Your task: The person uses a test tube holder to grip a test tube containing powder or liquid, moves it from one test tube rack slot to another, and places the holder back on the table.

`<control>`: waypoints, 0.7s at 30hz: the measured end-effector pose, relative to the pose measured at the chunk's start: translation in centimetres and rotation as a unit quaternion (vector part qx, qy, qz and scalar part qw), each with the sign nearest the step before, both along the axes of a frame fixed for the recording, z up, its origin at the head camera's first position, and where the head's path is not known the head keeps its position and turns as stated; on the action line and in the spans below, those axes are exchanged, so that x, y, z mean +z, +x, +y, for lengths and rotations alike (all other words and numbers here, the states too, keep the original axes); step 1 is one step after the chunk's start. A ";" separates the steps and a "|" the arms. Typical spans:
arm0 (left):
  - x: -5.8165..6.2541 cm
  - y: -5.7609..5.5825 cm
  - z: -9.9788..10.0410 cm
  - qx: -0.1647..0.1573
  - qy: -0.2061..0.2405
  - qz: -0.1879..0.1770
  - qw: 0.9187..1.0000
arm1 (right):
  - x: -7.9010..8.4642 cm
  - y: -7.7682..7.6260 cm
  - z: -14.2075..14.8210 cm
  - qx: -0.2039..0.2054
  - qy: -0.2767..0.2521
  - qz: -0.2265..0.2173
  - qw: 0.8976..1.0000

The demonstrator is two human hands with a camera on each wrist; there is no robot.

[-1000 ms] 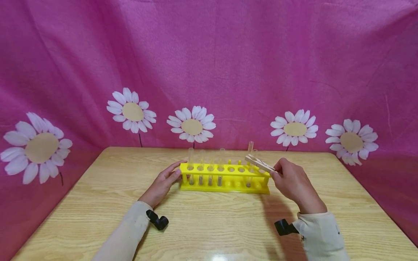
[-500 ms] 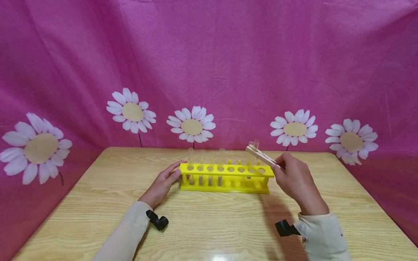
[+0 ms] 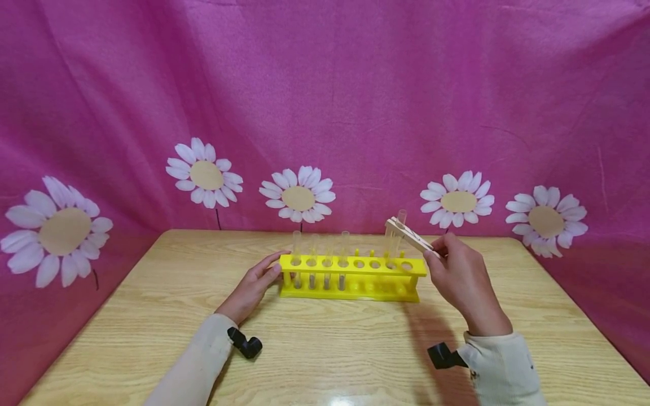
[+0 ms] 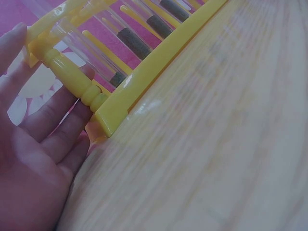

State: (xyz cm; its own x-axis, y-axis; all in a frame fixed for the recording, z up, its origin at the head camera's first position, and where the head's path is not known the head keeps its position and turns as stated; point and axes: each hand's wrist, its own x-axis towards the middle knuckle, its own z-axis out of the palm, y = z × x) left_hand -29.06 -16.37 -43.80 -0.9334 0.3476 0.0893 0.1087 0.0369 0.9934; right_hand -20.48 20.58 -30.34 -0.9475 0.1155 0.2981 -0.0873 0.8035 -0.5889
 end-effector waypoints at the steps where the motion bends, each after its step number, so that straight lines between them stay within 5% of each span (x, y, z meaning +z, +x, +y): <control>1: 0.0 0.0 0.0 0.001 -0.001 -0.001 1.000 | 0.0 0.0 0.0 -0.002 -0.002 0.003 1.000; 21: 0.0 0.0 -0.1 -0.003 -0.003 0.000 1.000 | 0.2 0.5 -0.5 -0.020 -0.023 0.068 0.997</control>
